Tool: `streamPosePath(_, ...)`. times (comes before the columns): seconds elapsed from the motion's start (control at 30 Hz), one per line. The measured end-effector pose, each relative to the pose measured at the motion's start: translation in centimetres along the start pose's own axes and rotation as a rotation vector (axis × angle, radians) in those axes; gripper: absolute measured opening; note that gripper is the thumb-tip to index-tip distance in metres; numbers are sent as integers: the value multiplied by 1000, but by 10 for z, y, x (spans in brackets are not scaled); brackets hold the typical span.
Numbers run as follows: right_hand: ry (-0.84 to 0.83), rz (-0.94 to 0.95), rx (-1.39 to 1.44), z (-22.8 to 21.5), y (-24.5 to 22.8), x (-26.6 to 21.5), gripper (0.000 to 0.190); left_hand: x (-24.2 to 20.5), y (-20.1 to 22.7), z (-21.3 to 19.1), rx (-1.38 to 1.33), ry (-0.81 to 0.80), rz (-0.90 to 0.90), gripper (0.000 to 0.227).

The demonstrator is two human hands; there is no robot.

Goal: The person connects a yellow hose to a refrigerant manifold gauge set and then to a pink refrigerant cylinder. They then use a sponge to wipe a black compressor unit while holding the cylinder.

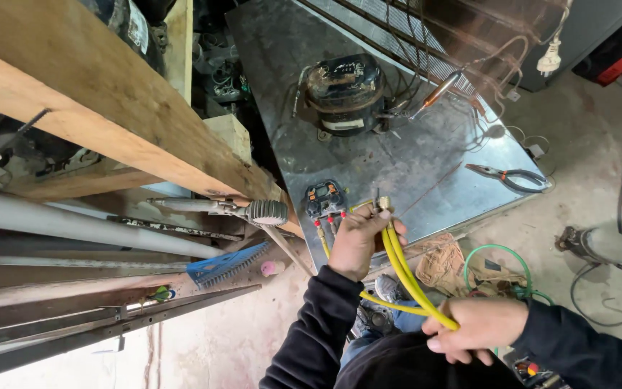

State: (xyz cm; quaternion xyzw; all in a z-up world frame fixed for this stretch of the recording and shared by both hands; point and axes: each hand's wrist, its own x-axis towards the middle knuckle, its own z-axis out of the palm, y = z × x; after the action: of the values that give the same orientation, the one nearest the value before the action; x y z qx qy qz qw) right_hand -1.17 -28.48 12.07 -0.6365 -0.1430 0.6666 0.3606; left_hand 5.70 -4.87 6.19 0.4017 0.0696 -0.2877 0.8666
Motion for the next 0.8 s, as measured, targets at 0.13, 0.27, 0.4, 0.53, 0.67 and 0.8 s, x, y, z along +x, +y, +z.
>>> streamPosePath(0.13, -37, -306, 352, -46, 45, 44, 44, 13, 7, -7, 51, 119, 123, 13)
streamPosePath(0.27, 288, -370, 493, -76, 35, 74, 45, 24, 11, -3, 102, 179, 167, 13)
streamPosePath(0.4, 855, -313, 43, -84, -5, 72, 42, 35, 14, -4, 84, 178, 264, 20)
streamPosePath(0.53, 1211, -334, -368, -93, -9, 74, 43, 35, 35, -1, 51, 38, 307, 37)
streamPosePath(0.67, 1227, -445, -301, -112, -7, 66, 39, 53, 23, -25, 34, 40, 270, 42)
streamPosePath(0.8, 1264, -581, -288, -136, 1, 51, 30, 57, 34, -40, 102, 272, 297, 41)
